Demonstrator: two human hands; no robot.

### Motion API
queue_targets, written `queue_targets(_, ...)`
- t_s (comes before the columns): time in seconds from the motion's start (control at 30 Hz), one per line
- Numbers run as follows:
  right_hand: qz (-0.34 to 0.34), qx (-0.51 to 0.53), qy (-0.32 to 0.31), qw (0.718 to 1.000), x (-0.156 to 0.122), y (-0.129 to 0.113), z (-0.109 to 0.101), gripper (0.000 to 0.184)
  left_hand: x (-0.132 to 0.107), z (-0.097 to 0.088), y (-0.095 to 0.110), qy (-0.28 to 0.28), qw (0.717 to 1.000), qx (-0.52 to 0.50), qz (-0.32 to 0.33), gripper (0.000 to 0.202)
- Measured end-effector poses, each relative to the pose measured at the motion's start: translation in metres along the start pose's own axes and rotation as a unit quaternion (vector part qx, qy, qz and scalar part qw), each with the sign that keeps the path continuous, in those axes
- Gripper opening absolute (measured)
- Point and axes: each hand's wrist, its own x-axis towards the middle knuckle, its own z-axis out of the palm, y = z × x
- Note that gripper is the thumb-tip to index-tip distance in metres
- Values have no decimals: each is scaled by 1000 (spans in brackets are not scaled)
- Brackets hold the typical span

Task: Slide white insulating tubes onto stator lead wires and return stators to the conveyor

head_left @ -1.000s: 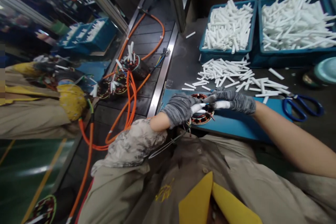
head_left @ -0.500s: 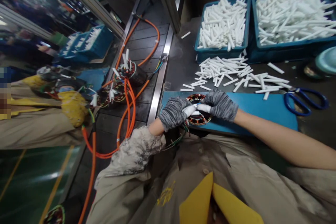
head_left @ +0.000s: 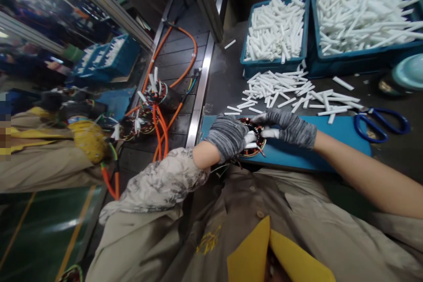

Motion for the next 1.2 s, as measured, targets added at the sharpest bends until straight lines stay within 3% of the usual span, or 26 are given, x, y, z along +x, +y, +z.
queue_targets(0.13,83,80,32,993,-7,5,-1,45,17,4,14,-14,999,22,37,46)
queue_targets(0.23,113,90,68,987,-23,2,-1,49,19,11,6,53,996,-14,76,40)
queue_targets(0.3,91,50,114,988,-39,-3,0,41,16,16,-8,120,985,-70,104,53)
queue_targets(0.4,-4,-20,101,995,-57,-13,7,31,19,19,-32,122,968,-182,125,80)
queue_targets(0.5,-87,-16,40,995,-56,-15,20,42,35,21,-47,98,963,-249,41,69)
queue_targets(0.57,-73,-17,49,996,-50,-10,24,43,41,22,-50,105,955,-277,-8,67)
queue_targets(0.67,-48,-10,36,998,-41,2,19,41,27,25,-45,167,939,-300,-15,63)
queue_targets(0.8,-101,45,-30,993,-34,10,8,44,-19,39,-24,272,937,-214,50,35)
queue_targets(0.9,-92,102,-39,990,-22,6,8,40,-32,56,-7,250,952,-169,49,38)
queue_targets(1.03,17,156,-40,987,-4,-2,8,37,-19,72,-7,223,946,-228,60,41)
queue_targets(1.13,71,148,-89,982,6,-5,1,36,-15,75,-20,207,912,-344,85,40)
queue_targets(1.2,75,148,-124,978,10,-6,-4,36,-18,76,-26,185,866,-455,94,45)
